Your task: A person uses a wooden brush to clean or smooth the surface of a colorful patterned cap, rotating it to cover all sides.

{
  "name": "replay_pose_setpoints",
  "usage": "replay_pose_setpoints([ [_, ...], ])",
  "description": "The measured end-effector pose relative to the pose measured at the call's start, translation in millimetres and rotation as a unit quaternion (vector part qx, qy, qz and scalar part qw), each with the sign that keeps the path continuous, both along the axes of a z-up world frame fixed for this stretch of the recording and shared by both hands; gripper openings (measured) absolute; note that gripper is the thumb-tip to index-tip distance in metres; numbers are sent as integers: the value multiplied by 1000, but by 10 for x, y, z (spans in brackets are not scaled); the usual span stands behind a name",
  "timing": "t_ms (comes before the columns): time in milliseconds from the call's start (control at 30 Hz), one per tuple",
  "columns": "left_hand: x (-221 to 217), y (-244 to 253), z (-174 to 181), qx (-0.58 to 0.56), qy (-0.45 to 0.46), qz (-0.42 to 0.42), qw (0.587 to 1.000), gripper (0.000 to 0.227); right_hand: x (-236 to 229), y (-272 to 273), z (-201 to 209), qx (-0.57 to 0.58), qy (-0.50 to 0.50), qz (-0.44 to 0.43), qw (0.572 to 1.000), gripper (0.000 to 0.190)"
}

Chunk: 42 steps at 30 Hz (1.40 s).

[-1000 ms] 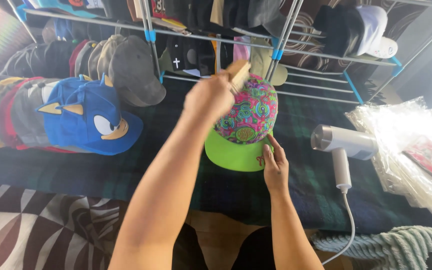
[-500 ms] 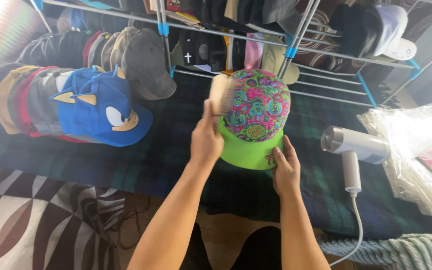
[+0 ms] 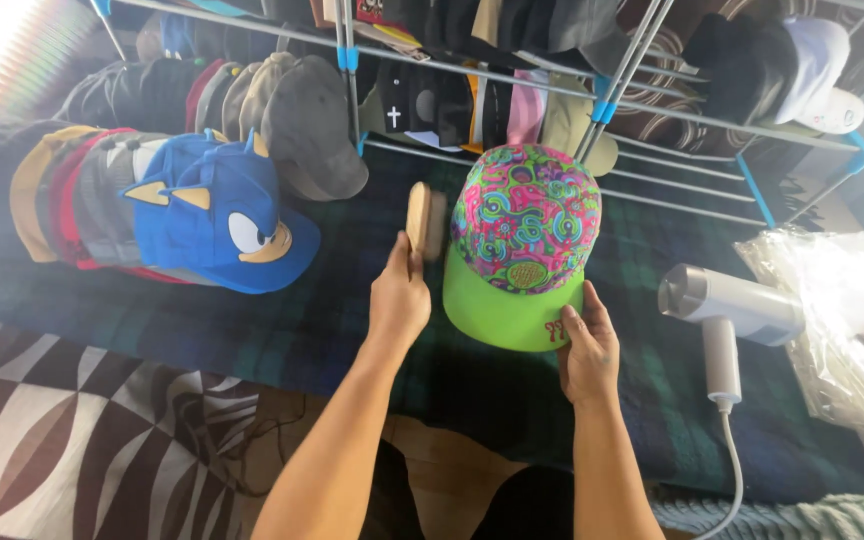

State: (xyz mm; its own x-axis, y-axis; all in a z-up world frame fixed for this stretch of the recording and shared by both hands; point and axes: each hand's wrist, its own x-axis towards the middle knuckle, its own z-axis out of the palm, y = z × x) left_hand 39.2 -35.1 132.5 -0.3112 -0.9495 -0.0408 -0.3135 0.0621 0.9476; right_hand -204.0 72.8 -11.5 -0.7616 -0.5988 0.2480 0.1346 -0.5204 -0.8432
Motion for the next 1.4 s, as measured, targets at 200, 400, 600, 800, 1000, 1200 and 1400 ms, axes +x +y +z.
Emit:
replay_pose_setpoints([
  [200, -570, -289, 124, -252, -59, -64, 964, 51, 44, 24, 12, 17, 11, -8, 1000, 58],
  [400, -437, -1019, -386, -19, -227, -93, 969, 62, 75, 13, 49, 7, -7, -11, 1000, 57],
  [600, -314, -147, 145, -194, 83, -47, 976, 50, -5, -11, -49, 21, 10, -6, 1000, 58],
  [800, -490, -1410, -1075, -68, -179, -52, 980, 51, 41, -4, 10, 2, 0, -5, 1000, 58],
  [1000, -197, 142, -111, -57, 76, -8, 995, 50, -117, -37, -124, -10, 3, -6, 1000, 60],
  [1200, -43, -151, -376, -72, 35, 22, 997, 52, -56, 53, -104, 22, 9, 2, 1000, 61],
  [1400, -199, -312, -805, -46, -85, -22, 995, 55, 77, 53, 8, 29, 38, -29, 998, 55],
])
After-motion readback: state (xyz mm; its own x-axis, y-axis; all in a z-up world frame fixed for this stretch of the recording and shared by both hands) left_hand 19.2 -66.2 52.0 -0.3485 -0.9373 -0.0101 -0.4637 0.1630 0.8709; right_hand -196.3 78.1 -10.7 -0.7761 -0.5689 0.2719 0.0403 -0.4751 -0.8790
